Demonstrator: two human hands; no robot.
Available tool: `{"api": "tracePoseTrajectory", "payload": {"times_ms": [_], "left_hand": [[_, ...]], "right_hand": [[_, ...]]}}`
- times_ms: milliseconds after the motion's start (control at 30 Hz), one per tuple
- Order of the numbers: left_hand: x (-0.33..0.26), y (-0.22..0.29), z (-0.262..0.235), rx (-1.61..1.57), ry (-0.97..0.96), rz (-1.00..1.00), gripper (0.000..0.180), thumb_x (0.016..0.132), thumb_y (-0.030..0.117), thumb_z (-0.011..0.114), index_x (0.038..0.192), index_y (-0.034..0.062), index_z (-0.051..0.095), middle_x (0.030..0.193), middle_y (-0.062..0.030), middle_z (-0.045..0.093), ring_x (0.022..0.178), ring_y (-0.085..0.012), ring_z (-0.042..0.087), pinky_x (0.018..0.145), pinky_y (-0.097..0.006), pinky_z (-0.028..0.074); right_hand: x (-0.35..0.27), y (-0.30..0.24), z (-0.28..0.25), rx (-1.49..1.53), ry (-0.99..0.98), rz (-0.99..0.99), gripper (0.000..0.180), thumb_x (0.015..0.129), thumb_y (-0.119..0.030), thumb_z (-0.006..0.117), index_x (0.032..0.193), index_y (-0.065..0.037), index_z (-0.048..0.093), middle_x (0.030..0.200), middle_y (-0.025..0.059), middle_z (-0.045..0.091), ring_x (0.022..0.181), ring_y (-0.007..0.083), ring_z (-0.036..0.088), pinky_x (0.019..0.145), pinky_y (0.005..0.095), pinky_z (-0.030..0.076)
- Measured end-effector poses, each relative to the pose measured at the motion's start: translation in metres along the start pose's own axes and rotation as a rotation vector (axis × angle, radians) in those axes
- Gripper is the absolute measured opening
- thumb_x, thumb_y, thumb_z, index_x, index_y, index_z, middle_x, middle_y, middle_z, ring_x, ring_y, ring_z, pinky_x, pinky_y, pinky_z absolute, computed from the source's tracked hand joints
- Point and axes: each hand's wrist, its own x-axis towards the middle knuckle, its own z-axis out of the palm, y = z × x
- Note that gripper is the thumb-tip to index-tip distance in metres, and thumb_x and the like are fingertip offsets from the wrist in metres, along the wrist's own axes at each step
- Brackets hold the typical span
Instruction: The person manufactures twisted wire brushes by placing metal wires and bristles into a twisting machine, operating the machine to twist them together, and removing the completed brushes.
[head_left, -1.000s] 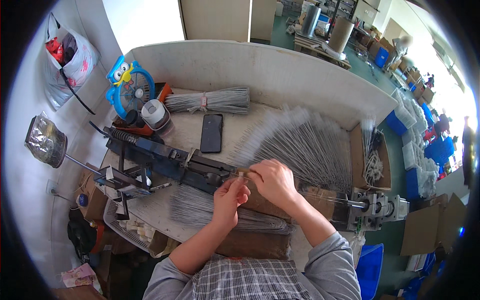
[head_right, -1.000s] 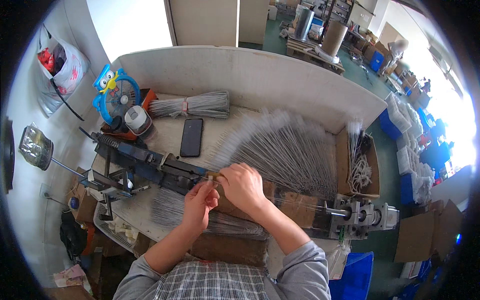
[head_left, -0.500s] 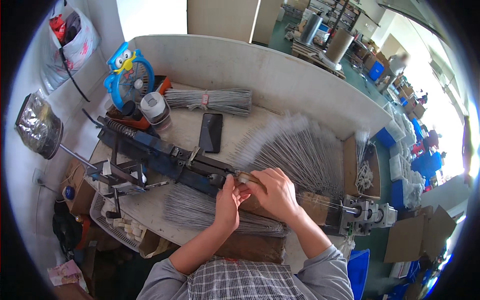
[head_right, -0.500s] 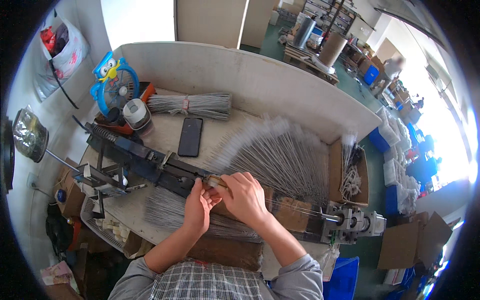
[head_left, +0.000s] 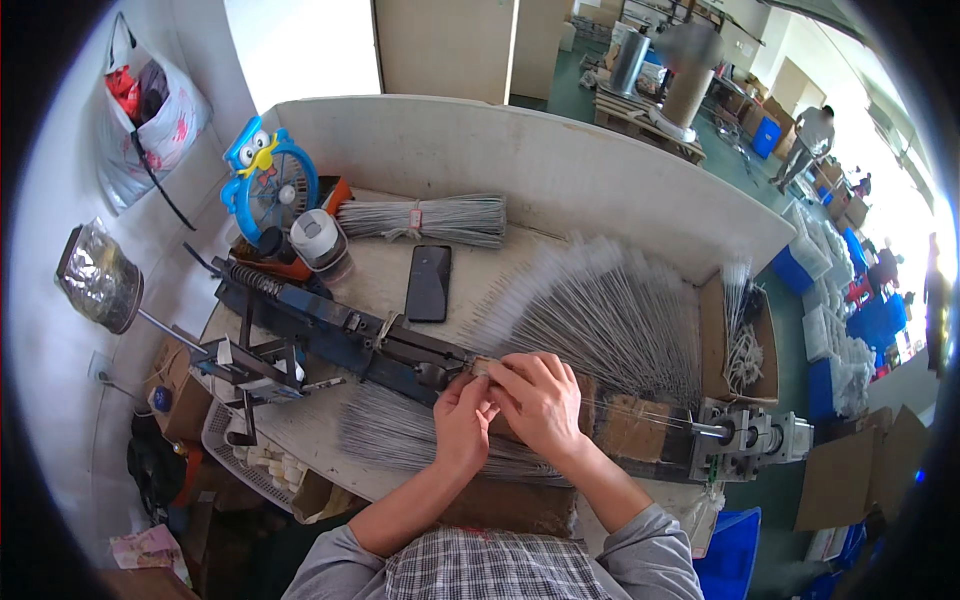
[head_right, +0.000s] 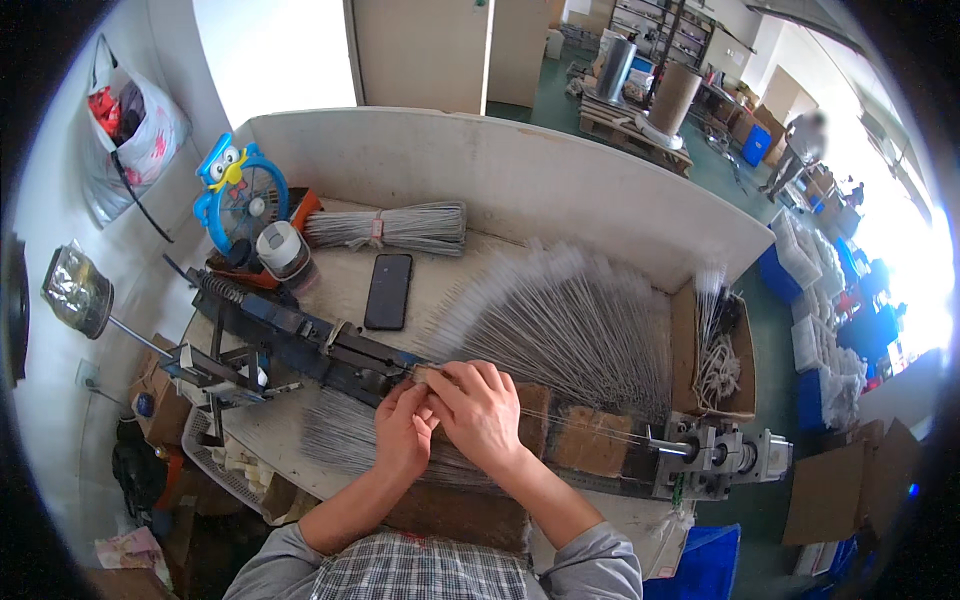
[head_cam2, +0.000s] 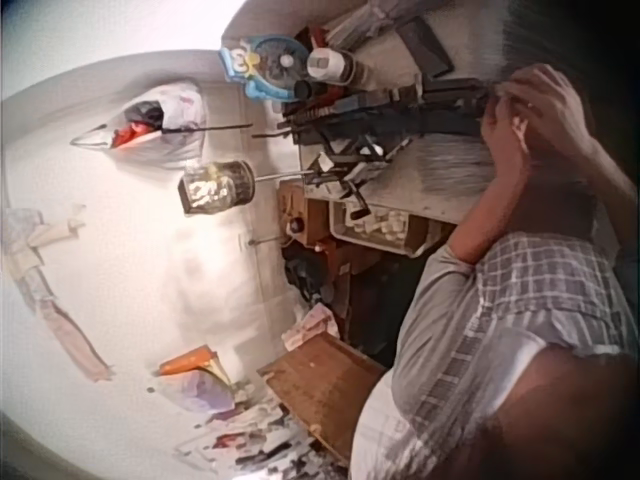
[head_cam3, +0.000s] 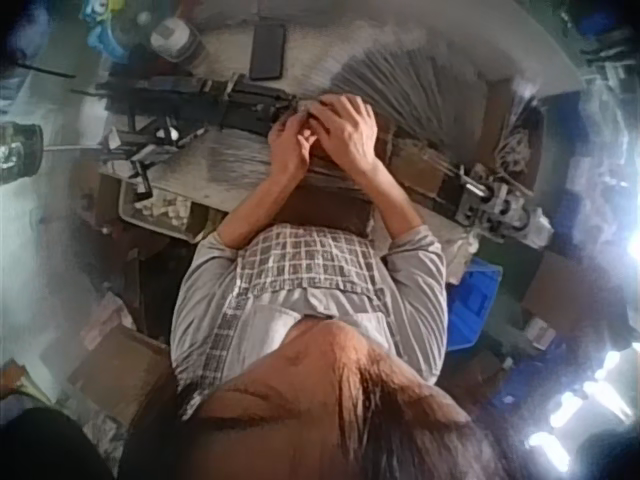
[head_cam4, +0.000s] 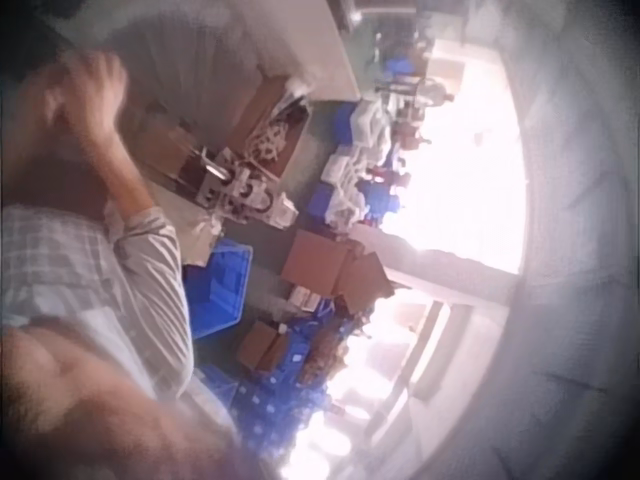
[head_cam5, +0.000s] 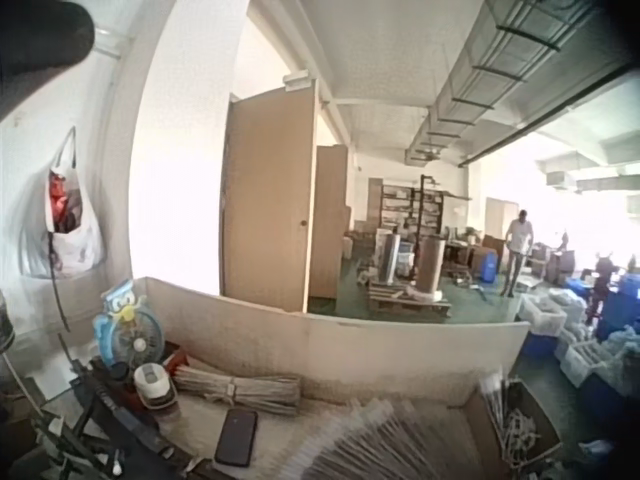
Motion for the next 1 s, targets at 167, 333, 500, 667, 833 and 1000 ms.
{"api": "tracePoseTrajectory", "payload": {"times_ms": [167,333,500,667,833,1000], "left_hand": [[0.011,-0.01,-0.019,-0.024,-0.022,0.004,0.008,0.093,0.009,0.054,0.098,0.0058,0.06,0.091,-0.0009,0.061,0.082,-0.0095,0.057,0.08,-0.029,0.048],[0.01,-0.014,-0.018,-0.025,-0.035,0.036,0.009,0.092,0.007,0.055,0.099,0.0058,0.061,0.095,-0.0016,0.063,0.085,-0.0111,0.061,0.083,-0.031,0.048],[0.007,-0.011,-0.014,-0.038,-0.024,0.012,0.008,0.09,0.007,0.057,0.097,0.0074,0.06,0.095,-0.0026,0.064,0.087,-0.012,0.06,0.082,-0.031,0.047],[0.006,-0.007,-0.016,-0.082,-0.044,0.01,0.009,0.091,0.009,0.056,0.099,0.0067,0.06,0.097,-0.0028,0.064,0.088,-0.0122,0.061,0.082,-0.029,0.047],[0.007,-0.013,-0.024,-0.175,-0.101,-0.012,0.014,0.093,0.012,0.053,0.102,0.0046,0.061,0.098,-0.0055,0.065,0.09,-0.0148,0.062,0.083,-0.03,0.048],[0.014,-0.014,-0.03,-0.035,-0.049,-0.033,0.031,0.094,0.025,0.047,0.104,-0.0011,0.061,0.099,-0.0112,0.066,0.095,-0.0201,0.063,0.087,-0.03,0.048]], "right_hand": [[0.001,0.001,-0.002,-0.002,-0.054,0.007,0.025,0.071,-0.018,0.074,0.095,-0.015,0.071,0.093,0.0003,0.064,0.088,0.0227,0.06,0.077,0.037,0.047],[-0.005,0.011,-0.011,-0.004,-0.085,-0.006,0.024,0.072,-0.017,0.074,0.095,-0.014,0.071,0.093,0.0009,0.064,0.089,0.0228,0.06,0.077,0.037,0.048],[-0.003,0.004,-0.016,0.007,-0.087,-0.01,0.028,0.07,-0.014,0.075,0.098,-0.01,0.071,0.096,0.0035,0.064,0.091,0.0259,0.06,0.079,0.038,0.049],[0.003,-0.007,0.002,0.067,-0.146,0.006,0.035,0.069,-0.01,0.073,0.103,-0.007,0.068,0.105,0.0075,0.063,0.099,0.0292,0.057,0.085,0.0399,0.048],[0.009,-0.013,-0.012,0.061,-0.16,0.008,0.032,0.07,-0.01,0.073,0.101,-0.006,0.069,0.105,0.008,0.062,0.101,0.0288,0.057,0.086,0.0389,0.047],[-0.013,-0.026,-0.013,0.367,-0.291,0.3,0.032,0.082,-0.009,0.068,0.113,-0.006,0.066,0.091,0.0055,0.064,0.081,0.0178,0.059,0.075,0.0298,0.048]]}}
